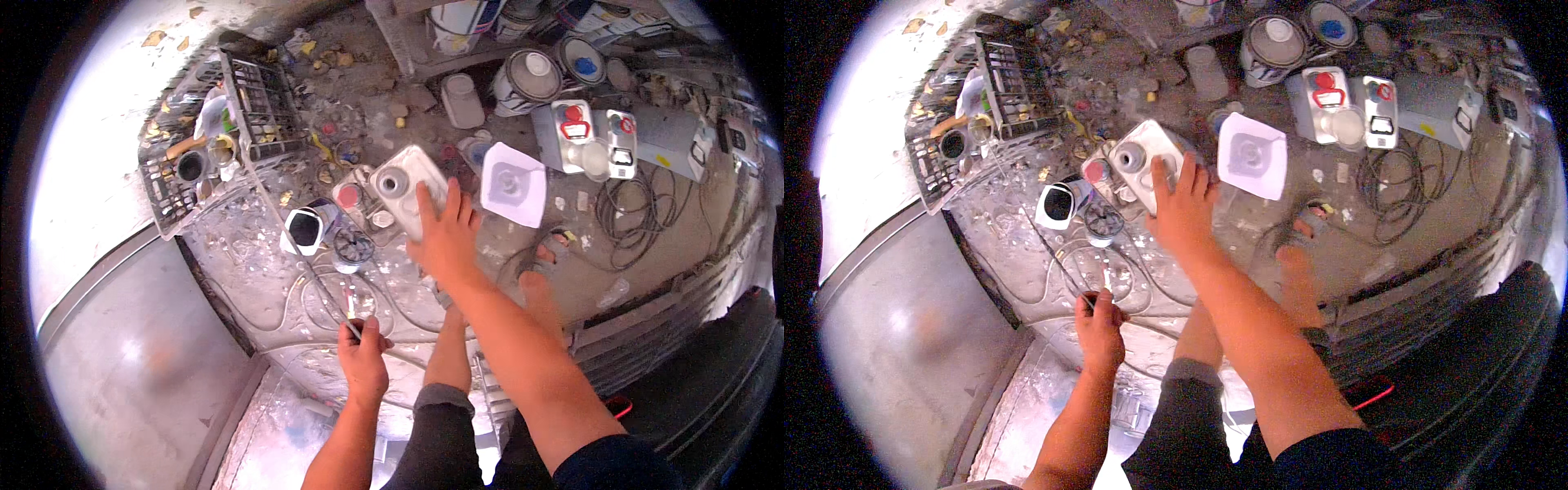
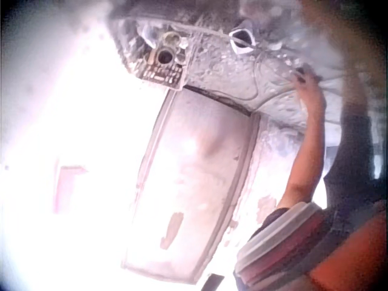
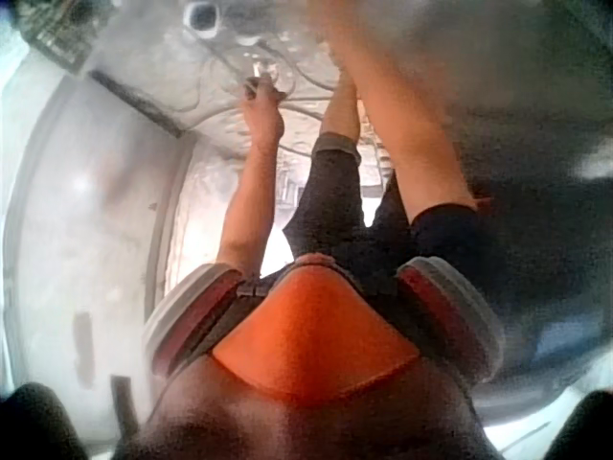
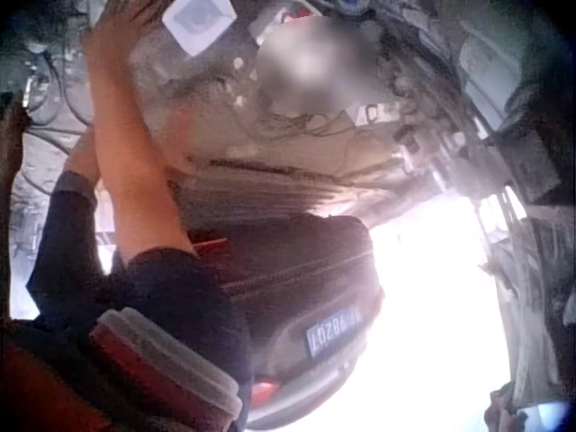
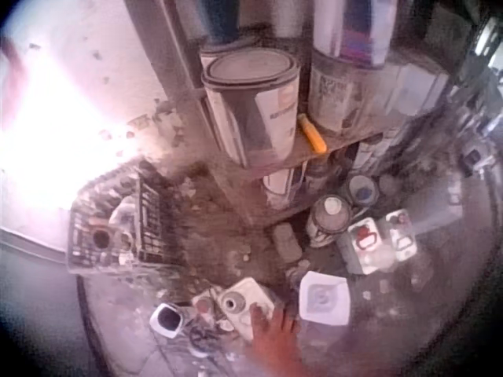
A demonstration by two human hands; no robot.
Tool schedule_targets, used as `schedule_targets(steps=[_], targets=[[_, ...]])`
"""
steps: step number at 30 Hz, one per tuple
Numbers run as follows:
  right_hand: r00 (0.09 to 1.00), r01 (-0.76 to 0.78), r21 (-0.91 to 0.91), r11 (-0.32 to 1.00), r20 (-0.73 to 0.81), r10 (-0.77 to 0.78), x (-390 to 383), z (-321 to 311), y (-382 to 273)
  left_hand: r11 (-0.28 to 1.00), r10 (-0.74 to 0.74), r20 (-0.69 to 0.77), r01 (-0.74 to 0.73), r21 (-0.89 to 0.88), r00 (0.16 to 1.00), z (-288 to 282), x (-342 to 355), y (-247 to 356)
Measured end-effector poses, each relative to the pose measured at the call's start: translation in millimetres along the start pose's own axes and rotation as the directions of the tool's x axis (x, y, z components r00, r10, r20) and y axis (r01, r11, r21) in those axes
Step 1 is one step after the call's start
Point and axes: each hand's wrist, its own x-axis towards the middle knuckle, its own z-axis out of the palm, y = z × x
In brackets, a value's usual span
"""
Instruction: The person uses a spray gun to apply paint to the rear bumper of a car that is masked with tape and paper. After finishing the spray, the person walks to a workbench, pours liquid from a white container into a funnel, and stirs the mixture with a metal spatula.
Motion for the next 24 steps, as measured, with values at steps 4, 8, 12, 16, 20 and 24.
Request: schedule_targets(steps=[4,8,12,16,20,24], targets=[[0.999,0.034,0.004,0.999,0.019,-0.034,-50,-34,16,0.995,-0.05,0.003,0.05,-0.092,0.999,4,-5,3],[0.986,0.042,0.004,0.999,0.161,-0.042,-94,-69,41,0.996,-0.043,0.027,0.045,-0.07,0.999,16,-7,6],[0.966,0.03,-0.043,0.999,0.258,-0.018,-131,-115,81,0.998,-0.026,0.032,0.028,-0.051,0.999,34,-7,5],[0.973,-0.1,-0.068,0.993,0.201,0.112,-161,-158,128,0.99,-0.094,0.06,0.099,-0.102,0.994,57,-14,-1],[0.968,-0.169,-0.137,0.976,0.165,0.191,-171,-199,175,0.982,-0.143,0.073,0.151,-0.114,0.987,76,-27,-3],[0.945,-0.219,-0.209,0.953,0.199,0.261,-159,-227,227,0.983,-0.155,0.046,0.159,-0.093,0.987,94,-37,-6]])
